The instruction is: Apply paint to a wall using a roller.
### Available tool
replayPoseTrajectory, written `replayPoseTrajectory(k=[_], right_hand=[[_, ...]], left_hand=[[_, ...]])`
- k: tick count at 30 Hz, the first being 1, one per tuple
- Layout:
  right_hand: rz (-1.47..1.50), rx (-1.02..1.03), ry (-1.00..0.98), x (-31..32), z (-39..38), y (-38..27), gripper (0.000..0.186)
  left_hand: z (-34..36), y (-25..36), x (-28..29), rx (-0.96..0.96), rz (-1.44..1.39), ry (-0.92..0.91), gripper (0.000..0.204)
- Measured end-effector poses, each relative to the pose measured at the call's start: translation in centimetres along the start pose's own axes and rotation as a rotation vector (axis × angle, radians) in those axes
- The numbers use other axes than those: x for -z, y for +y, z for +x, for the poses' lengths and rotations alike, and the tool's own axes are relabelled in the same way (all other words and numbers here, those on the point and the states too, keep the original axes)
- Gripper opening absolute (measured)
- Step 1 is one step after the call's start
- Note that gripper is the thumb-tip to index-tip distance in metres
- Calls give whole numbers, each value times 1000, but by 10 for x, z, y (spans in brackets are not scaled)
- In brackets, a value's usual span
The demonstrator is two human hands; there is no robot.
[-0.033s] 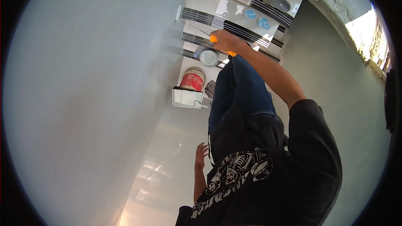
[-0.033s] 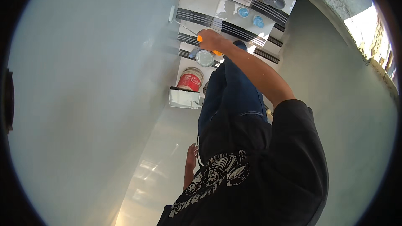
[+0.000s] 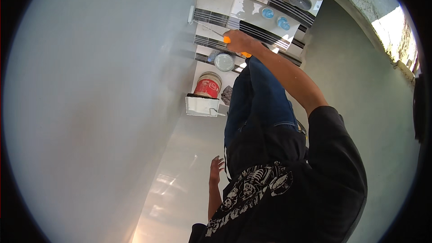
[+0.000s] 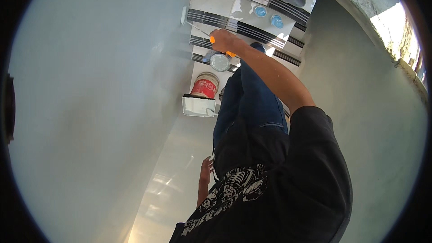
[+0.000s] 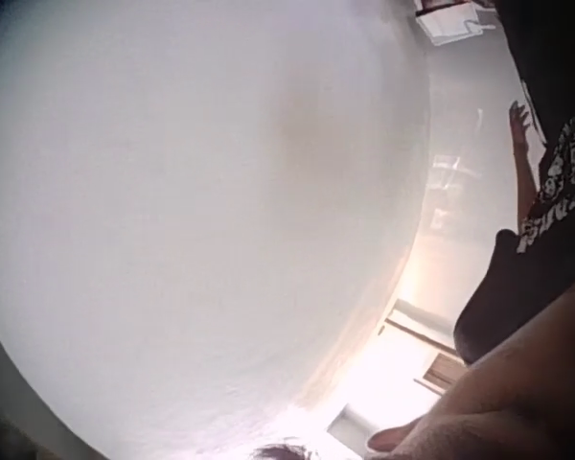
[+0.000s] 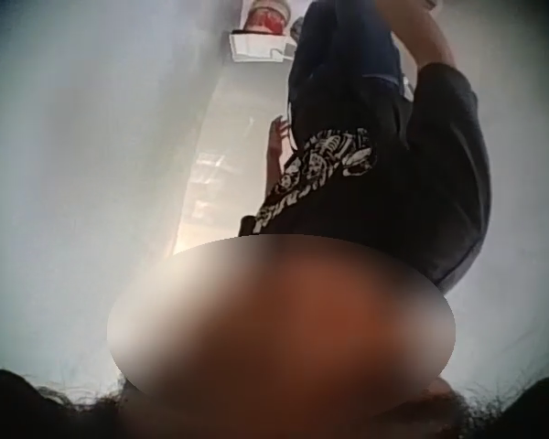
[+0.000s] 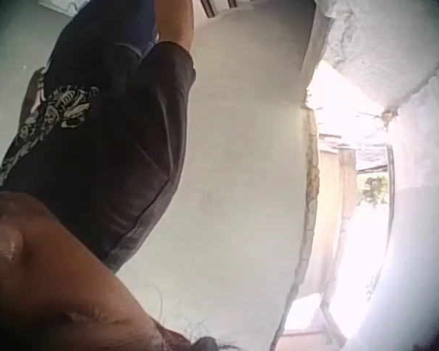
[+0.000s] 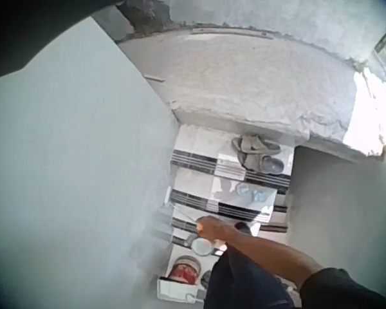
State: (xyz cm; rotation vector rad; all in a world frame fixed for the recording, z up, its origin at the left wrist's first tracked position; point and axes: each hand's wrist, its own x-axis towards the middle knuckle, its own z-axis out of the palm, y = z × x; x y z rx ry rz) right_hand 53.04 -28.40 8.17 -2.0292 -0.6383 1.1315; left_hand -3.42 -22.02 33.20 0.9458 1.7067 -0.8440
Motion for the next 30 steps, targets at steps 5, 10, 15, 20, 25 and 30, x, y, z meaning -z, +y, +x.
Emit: replayPoseTrajectory(k=[5,10,15,20,25,30], right_hand=[[34,-127,-96,-12,3,18,44],[188,-146,-17,46,-96,-37,43],[79,-84,3,31,-70,-21,35],[13,-94,63,-3,22,27,25],[43,4,102,3,-32,0,28],[21,-27,87,-3,-37,0,32]], left_hand=[[-14,-9,29,119,112,44,62],[-5,8,29,125,137,31,60],[9,25,23,2,95,-48,60],[11,43,22,-49,117,7,59],[7,3,33,44,107,40,61],[26,-48,35,92,9,-35,55]])
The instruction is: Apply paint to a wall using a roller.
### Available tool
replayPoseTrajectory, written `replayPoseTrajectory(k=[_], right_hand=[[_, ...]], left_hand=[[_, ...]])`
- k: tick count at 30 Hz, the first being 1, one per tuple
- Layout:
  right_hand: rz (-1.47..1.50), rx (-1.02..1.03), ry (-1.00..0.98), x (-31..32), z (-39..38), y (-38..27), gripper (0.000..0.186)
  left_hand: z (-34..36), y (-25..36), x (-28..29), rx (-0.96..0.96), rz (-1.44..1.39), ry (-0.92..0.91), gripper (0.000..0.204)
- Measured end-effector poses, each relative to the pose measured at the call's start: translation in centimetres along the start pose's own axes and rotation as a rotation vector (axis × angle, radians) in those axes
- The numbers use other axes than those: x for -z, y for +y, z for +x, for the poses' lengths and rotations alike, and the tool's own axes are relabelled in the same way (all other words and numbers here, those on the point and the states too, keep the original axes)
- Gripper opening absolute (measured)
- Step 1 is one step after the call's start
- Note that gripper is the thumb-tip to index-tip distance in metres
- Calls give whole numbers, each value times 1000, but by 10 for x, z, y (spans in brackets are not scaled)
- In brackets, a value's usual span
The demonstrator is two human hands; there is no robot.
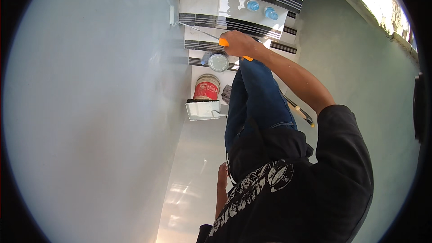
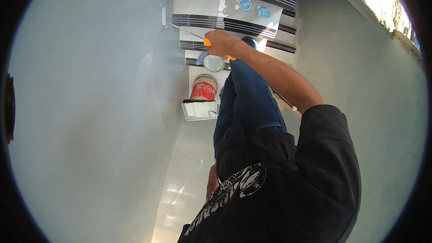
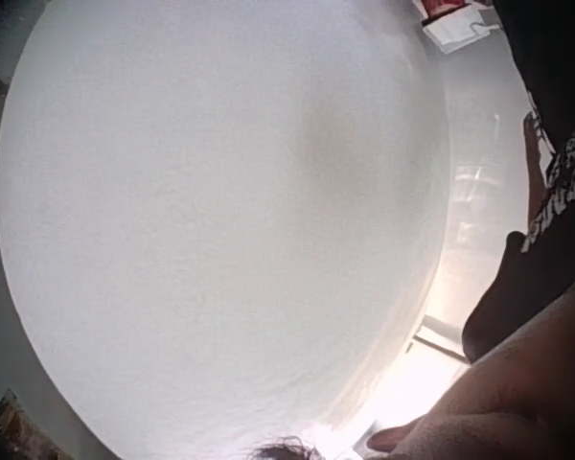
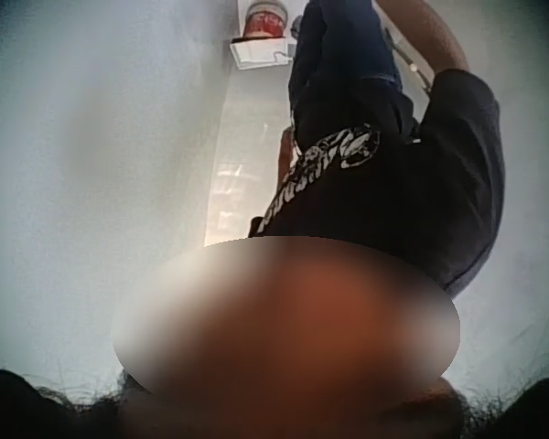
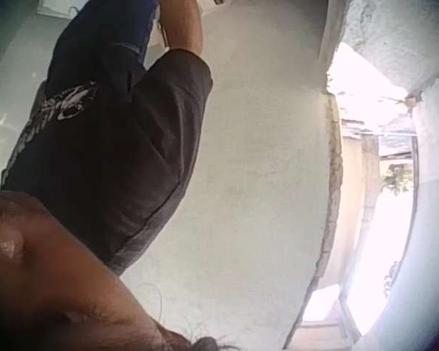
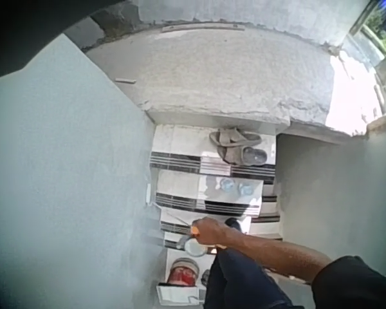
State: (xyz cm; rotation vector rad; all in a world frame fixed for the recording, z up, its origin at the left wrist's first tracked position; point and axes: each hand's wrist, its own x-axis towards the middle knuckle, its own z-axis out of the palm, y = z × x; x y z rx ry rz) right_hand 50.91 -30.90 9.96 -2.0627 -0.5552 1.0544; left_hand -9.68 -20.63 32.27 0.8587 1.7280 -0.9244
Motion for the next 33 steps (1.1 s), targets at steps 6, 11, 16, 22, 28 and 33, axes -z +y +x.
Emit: replayPoseTrajectory(k=[6,11,16,22,28,33], right_hand=[[-6,-179,-144,-8,84,23,33],[-18,8,26,-21,38,14,33],[4,-29,-23,-5,20,-2,33],[24,-144,-25,9,78,11,24],[-61,33,103,21,5,15,36],[-25,-29,20,43,24,16,35]], left_hand=[[22,-16,5,-55,-95,-129,53],[11,-44,11,117,-14,-41,62],[25,-66,4,116,-98,-65,62],[26,-55,-5,73,-108,-102,61],[-5,-39,-20,121,-147,-8,59],[-16,-12,-29,-46,275,-140,60]])
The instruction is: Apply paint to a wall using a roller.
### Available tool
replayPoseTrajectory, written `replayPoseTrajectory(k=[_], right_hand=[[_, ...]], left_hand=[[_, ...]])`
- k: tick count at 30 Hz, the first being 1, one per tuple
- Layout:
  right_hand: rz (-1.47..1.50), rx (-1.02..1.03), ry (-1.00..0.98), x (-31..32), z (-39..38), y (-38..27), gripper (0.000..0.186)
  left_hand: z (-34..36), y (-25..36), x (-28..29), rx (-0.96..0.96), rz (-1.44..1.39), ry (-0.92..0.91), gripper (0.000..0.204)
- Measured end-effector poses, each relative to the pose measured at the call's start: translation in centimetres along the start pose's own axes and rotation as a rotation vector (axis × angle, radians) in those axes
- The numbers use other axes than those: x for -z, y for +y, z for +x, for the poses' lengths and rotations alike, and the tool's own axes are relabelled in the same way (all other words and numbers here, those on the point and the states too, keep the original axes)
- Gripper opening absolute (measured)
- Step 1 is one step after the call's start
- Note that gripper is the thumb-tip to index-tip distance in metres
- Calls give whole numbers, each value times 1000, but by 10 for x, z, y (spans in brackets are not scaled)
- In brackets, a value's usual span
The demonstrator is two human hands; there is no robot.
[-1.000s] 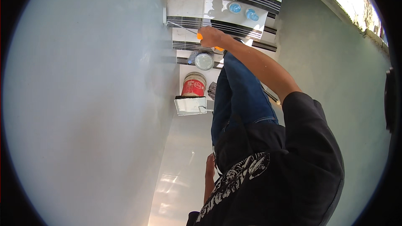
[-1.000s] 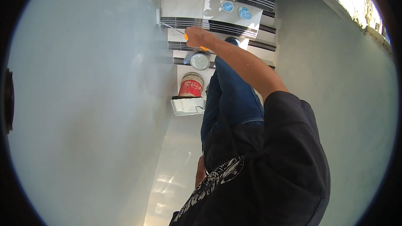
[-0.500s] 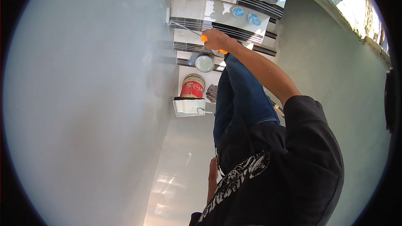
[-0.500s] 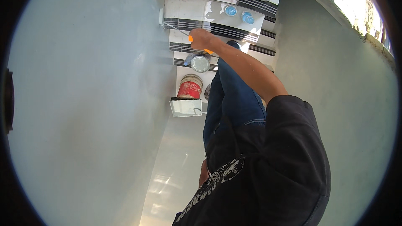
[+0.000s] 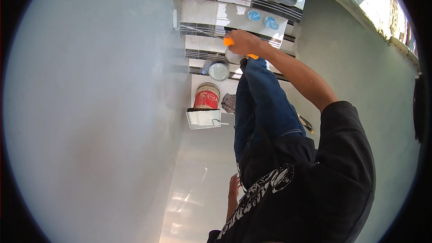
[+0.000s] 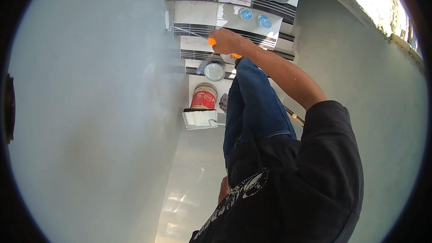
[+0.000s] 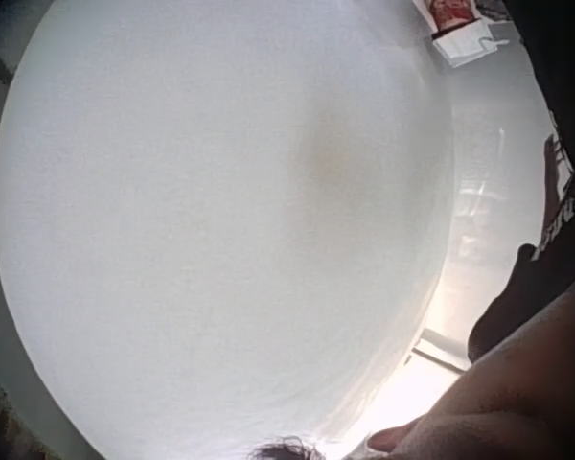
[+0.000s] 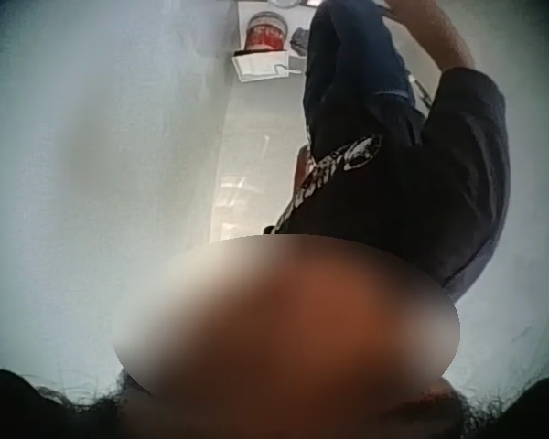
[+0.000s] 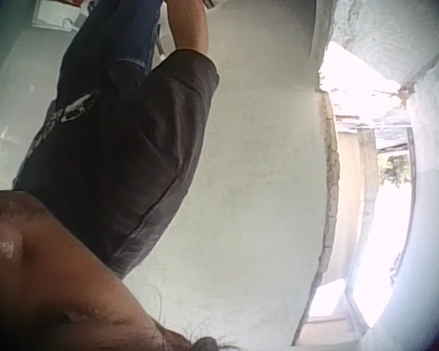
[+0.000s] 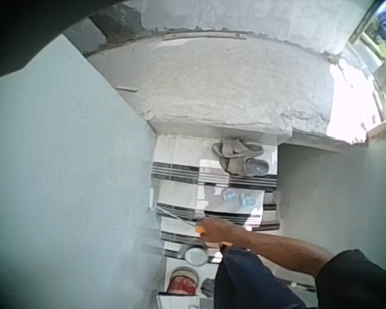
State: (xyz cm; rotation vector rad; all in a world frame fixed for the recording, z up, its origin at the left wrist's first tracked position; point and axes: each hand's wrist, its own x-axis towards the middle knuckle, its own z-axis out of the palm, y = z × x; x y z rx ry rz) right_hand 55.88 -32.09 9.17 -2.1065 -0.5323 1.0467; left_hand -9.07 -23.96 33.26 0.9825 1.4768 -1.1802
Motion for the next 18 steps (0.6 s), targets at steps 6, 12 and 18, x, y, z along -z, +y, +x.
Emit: replayPoseTrajectory(k=[6,12,18], right_hand=[[-22,-167,-145,-28,58,23,34],[21,-3,2,7,-16,-6,35],[71,-204,-99,-3,71,16,35]], left_hand=[[10,-2,-5,79,-360,99,63],[-4,-7,-11,223,-337,144,62],[14,-6,-9,180,-333,67,63]])
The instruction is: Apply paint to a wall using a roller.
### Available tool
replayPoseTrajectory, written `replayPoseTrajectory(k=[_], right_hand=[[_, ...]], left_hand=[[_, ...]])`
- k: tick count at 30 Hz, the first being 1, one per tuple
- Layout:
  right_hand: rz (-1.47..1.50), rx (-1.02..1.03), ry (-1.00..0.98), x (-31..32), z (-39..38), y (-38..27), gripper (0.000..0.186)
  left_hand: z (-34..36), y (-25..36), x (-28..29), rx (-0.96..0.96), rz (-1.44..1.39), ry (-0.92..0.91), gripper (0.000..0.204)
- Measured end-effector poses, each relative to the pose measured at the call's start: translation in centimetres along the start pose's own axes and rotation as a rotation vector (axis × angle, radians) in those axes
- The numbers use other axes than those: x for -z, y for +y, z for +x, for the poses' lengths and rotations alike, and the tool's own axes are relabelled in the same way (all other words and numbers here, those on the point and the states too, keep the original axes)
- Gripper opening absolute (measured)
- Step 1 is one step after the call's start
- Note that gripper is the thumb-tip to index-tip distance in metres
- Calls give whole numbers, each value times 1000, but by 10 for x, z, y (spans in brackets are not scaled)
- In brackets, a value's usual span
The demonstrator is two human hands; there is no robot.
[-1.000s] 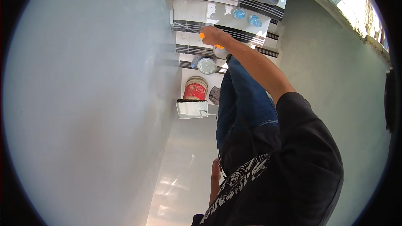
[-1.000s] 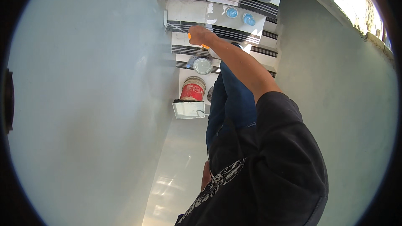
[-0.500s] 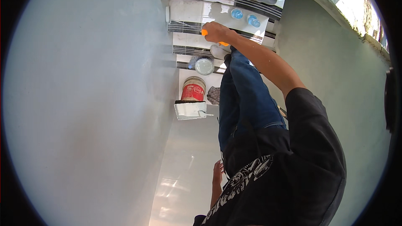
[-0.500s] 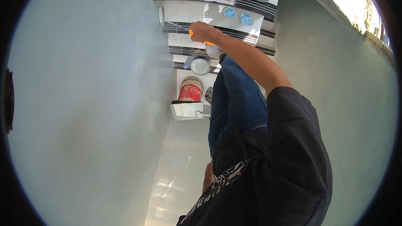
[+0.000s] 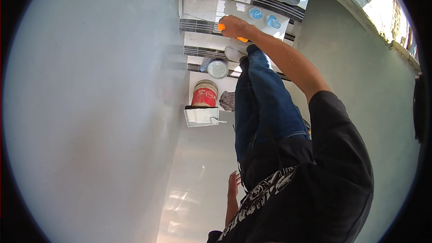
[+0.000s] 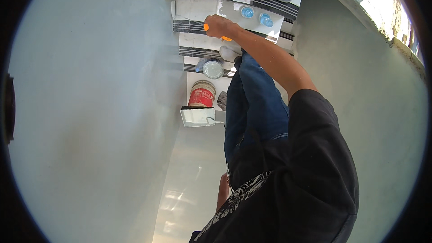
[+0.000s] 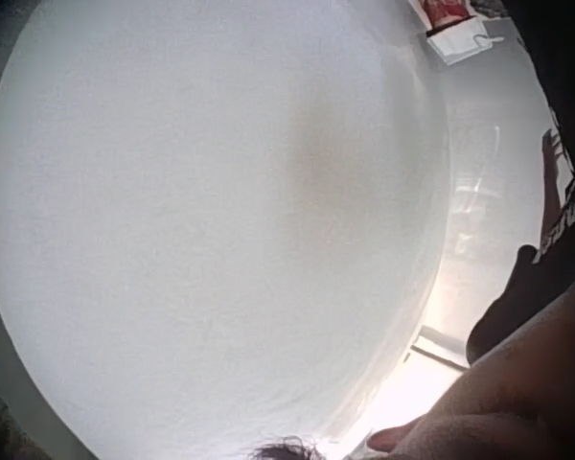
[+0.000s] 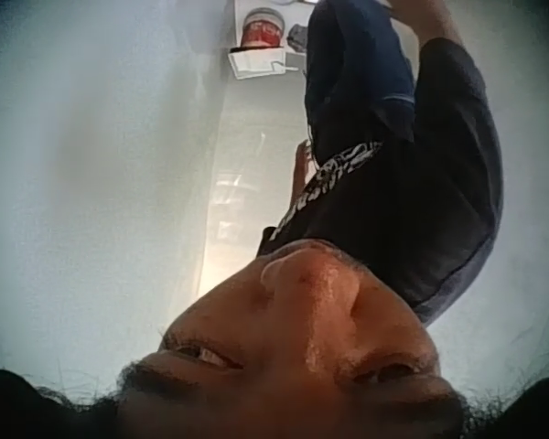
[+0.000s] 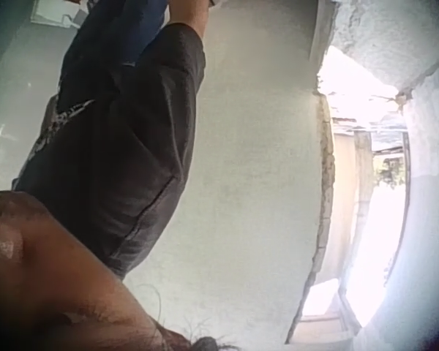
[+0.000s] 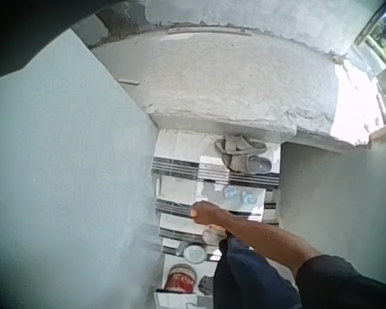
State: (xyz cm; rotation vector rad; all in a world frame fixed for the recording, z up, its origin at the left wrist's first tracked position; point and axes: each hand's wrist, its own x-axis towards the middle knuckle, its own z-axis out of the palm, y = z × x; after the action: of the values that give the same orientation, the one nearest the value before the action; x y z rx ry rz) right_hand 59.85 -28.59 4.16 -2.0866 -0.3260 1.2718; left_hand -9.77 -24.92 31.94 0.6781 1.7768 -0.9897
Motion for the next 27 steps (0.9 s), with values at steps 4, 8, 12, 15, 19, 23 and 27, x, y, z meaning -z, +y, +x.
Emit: replayPoseTrajectory(k=[4,8,12,15,19,23,27], right_hand=[[-57,-26,-87,2,-21,3,36],[-81,324,222,5,-64,-1,37],[82,11,43,18,-30,-9,36],[4,35,-17,8,12,1,37],[-184,250,236,-8,-35,8,39],[-47,68,-22,32,-164,-72,37],[15,9,-89,56,-226,-92,38]], left_hand=[[-14,10,-9,-78,-62,36,61],[-21,-8,-15,52,-30,103,61],[-18,-14,-16,-141,-6,-91,63],[-9,5,-23,-86,-27,-3,62],[-21,19,-24,-42,-42,62,61],[-13,-2,-23,29,-27,71,60],[6,3,-16,3,-10,16,61]])
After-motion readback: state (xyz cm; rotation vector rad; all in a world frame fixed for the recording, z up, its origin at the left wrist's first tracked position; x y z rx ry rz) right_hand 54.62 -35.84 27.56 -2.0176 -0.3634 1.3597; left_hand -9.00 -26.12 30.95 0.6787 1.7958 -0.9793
